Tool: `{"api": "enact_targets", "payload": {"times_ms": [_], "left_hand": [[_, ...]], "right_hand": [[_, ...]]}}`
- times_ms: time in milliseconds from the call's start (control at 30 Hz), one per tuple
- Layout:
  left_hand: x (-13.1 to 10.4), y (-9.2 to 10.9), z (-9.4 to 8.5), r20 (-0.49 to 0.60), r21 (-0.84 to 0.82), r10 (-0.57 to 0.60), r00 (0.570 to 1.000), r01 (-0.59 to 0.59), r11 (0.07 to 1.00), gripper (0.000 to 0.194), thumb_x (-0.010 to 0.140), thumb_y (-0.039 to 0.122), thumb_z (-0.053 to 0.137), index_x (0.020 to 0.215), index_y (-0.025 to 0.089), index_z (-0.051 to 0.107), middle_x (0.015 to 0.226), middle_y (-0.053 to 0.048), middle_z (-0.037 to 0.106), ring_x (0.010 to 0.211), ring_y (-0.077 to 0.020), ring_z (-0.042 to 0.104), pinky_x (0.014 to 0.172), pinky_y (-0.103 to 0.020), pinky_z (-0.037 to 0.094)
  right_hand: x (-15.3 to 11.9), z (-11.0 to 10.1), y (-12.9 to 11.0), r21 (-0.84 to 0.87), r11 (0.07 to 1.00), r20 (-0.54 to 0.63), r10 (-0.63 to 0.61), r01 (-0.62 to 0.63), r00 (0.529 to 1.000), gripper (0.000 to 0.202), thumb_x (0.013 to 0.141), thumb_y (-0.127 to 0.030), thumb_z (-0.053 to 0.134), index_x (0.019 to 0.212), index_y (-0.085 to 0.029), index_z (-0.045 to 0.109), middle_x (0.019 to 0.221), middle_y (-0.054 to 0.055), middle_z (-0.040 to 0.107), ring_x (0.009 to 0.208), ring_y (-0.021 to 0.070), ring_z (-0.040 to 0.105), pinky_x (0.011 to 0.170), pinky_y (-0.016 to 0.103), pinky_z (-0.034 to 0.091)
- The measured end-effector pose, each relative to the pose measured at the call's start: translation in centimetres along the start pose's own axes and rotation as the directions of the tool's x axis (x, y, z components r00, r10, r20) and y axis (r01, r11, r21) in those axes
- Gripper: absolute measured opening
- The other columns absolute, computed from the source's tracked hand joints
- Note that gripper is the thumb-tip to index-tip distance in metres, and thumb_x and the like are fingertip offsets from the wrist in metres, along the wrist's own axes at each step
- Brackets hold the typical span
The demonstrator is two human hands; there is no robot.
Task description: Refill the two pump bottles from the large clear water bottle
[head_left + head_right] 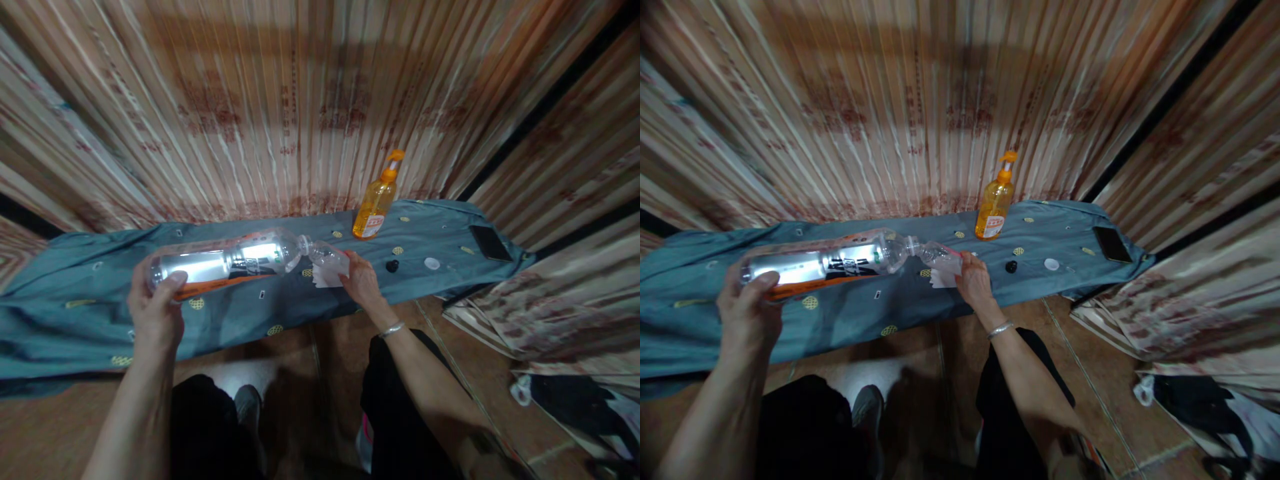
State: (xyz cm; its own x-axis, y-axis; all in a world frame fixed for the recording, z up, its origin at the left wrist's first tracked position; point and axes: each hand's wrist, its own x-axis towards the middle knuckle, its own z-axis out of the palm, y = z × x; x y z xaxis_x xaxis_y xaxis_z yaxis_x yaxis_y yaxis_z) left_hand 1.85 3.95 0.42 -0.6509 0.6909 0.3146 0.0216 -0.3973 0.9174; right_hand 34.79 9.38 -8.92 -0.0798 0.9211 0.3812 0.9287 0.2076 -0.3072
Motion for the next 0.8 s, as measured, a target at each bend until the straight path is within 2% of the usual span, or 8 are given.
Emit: {"api": "enact_targets", "payload": {"times_ms": [367,800], "left_hand": [[-0.02,-0.10,-0.05,0.032,0.007,-0.003,0.999,0.003,1.000,0.045,0.044,0.026,0.072,0.088,0.019,0.067,0.089,-0.002,0.064,0.084,-0.0218,0.060,0.094,-0.045,0.045],[-0.13,0.18,0.15,0.016,-0.015,-0.017,1.000,0.017,1.000,0.045,0.042,0.024,0.073,0.087,0.018,0.067,0.087,-0.003,0.064,0.082,-0.0212,0.059,0.094,-0.044,0.044]], "right_hand": [[-0.03,-0.19,-0.17,-0.002,1.000,0.001,-0.007,0.007,1.000,0.050,0.077,-0.009,0.059,0.125,-0.009,0.047,0.111,0.017,0.067,0.105,0.0272,0.062,0.095,0.038,0.044],[-0.02,-0.16,-0.12,-0.014,1.000,0.011,-0.001,0.002,1.000,0.049,0.076,-0.010,0.059,0.124,-0.010,0.047,0.110,0.016,0.067,0.104,0.0272,0.062,0.093,0.037,0.045]]}}
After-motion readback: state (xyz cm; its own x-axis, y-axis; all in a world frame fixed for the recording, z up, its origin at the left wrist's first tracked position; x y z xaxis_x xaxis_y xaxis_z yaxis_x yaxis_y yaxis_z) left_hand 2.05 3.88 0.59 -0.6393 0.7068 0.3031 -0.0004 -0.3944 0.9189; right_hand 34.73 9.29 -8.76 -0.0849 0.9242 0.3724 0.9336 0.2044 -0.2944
